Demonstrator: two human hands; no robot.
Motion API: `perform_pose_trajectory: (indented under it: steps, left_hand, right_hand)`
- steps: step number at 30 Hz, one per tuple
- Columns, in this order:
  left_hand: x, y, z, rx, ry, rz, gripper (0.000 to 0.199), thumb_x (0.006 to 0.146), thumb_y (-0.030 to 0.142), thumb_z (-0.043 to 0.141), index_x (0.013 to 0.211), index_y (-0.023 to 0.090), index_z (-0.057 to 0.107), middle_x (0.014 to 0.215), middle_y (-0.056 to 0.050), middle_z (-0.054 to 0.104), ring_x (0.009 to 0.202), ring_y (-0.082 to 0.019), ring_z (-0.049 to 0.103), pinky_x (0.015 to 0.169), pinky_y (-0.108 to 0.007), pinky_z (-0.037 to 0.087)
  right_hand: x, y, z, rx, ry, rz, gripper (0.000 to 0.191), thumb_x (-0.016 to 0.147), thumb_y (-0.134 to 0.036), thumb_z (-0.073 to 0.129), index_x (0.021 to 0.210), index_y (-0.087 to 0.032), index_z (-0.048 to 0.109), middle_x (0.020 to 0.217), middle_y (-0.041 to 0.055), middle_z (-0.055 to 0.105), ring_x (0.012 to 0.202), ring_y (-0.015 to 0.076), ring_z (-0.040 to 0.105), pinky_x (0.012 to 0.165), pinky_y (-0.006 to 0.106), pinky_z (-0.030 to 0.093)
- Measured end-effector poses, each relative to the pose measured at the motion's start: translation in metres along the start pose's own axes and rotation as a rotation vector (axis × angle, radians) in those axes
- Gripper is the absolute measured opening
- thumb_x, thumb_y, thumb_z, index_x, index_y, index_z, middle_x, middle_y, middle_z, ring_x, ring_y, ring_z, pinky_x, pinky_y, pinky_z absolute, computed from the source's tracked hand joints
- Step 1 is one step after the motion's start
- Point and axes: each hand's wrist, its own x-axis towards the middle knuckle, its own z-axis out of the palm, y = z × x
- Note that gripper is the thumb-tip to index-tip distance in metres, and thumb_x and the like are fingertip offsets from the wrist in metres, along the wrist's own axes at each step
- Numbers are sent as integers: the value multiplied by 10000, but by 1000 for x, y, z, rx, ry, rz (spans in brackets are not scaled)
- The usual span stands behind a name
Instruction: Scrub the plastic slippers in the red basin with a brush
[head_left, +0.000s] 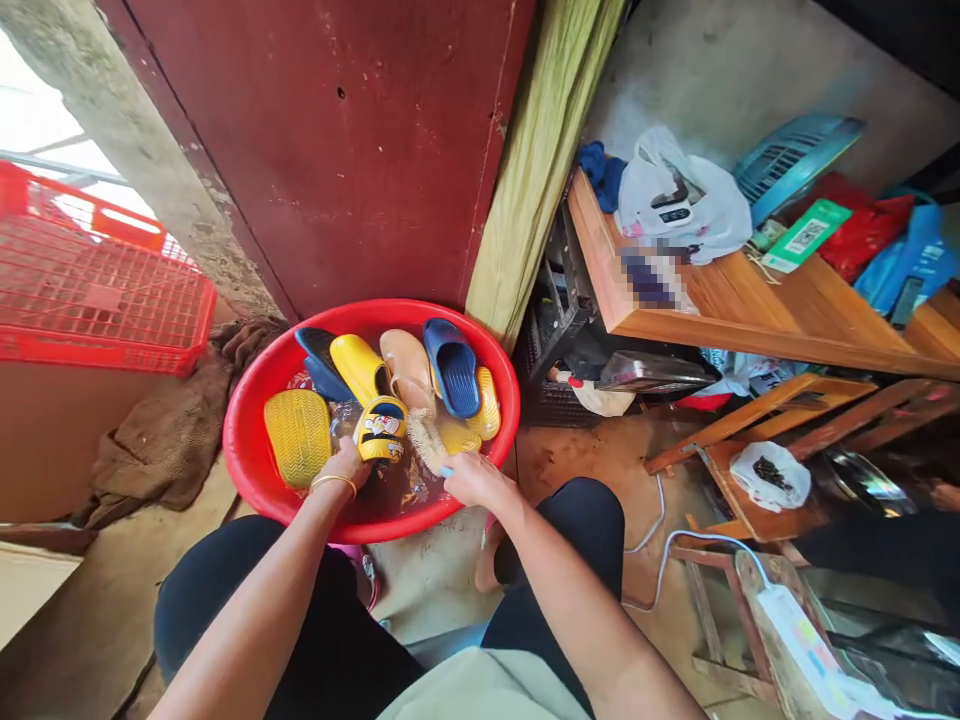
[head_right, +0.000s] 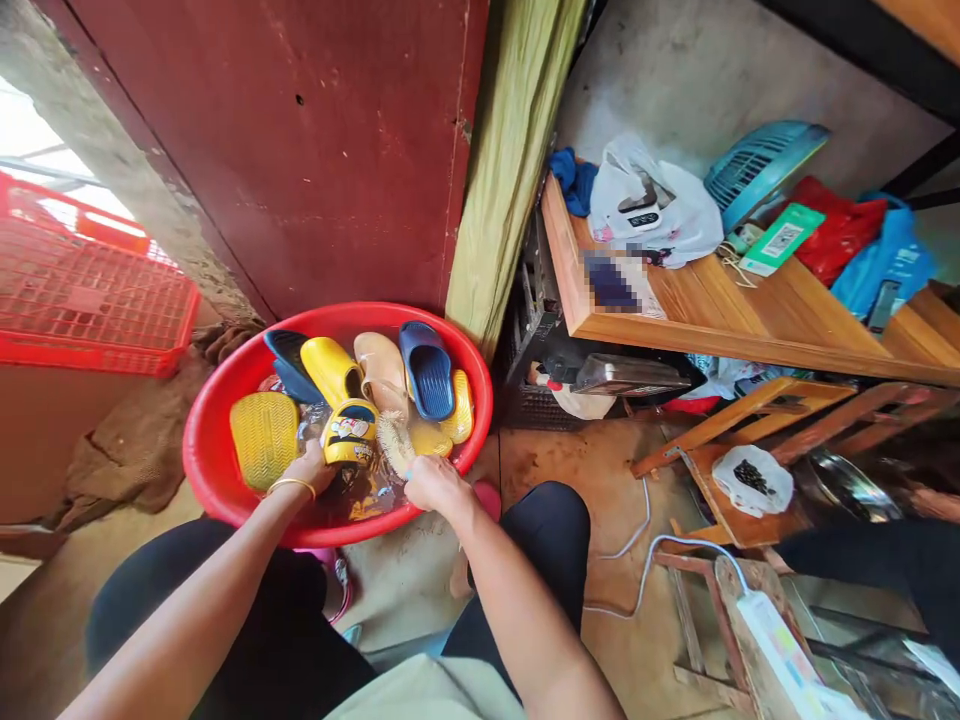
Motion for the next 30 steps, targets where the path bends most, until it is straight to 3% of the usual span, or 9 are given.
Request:
perform_pose_trajectory:
  steps: [3, 9, 16, 21, 26, 30]
  left_hand:
    - [-2, 1, -3, -26, -12, 3, 557, 899, 496, 455, 1290, 101, 447, 1140, -279, 705, 1017, -376, 713, 784, -429, 520]
    - [-5, 5, -6, -55, 3, 14, 578, 895, 551, 434, 1281, 122, 461, 1203, -275, 679, 1083, -391, 686, 824, -450, 508]
    - [-9, 8, -6, -71, -25, 39, 581, 907, 519, 448, 1268, 64, 433, 1178, -304, 674, 1100, -393, 681, 837, -444, 497]
    - [-19, 9, -10, -97, -1, 60, 589, 899, 550, 451, 1253, 80, 447, 1167, -294, 677, 1099, -391, 681, 839, -454, 503]
    - [-27, 13, -14, -88, 45, 88, 380, 934, 390, 407, 1210, 148, 502, 1115, -233, 709, 1034, -364, 703, 813, -459, 511]
    - [-30, 18, -12, -51, 99, 160, 320, 901, 220, 426, 1194, 171, 548, 1174, -214, 685, 1122, -346, 663, 900, -465, 484]
  right_hand:
    - [3, 0, -2, -6, 7, -9, 318, 824, -179, 535, 1061, -217, 744, 1028, 82, 763, 954, 223, 689, 747, 270, 452]
    - [-6, -4, 2, -19, 99, -4, 430, 858, -208, 525, 1265, -268, 649, 1193, 35, 715, 1073, 205, 640, 825, 272, 440]
    - [-23, -12, 19, -47, 218, 26, 547, 865, -165, 498, 1402, -254, 550, 1207, 60, 708, 1105, 211, 634, 932, 298, 436]
    - [-26, -15, 24, -116, 273, -1, 636, 918, -219, 454, 1548, -214, 362, 1278, 82, 674, 1148, 216, 619, 996, 304, 436]
    - [-27, -4, 20, -235, 210, -126, 578, 932, -253, 479, 1508, -280, 444, 1208, 85, 694, 1078, 261, 652, 939, 343, 488]
    - [-15, -3, 18, -411, 184, -143, 586, 940, -193, 427, 1514, -316, 427, 1155, 113, 691, 936, 278, 685, 820, 369, 525]
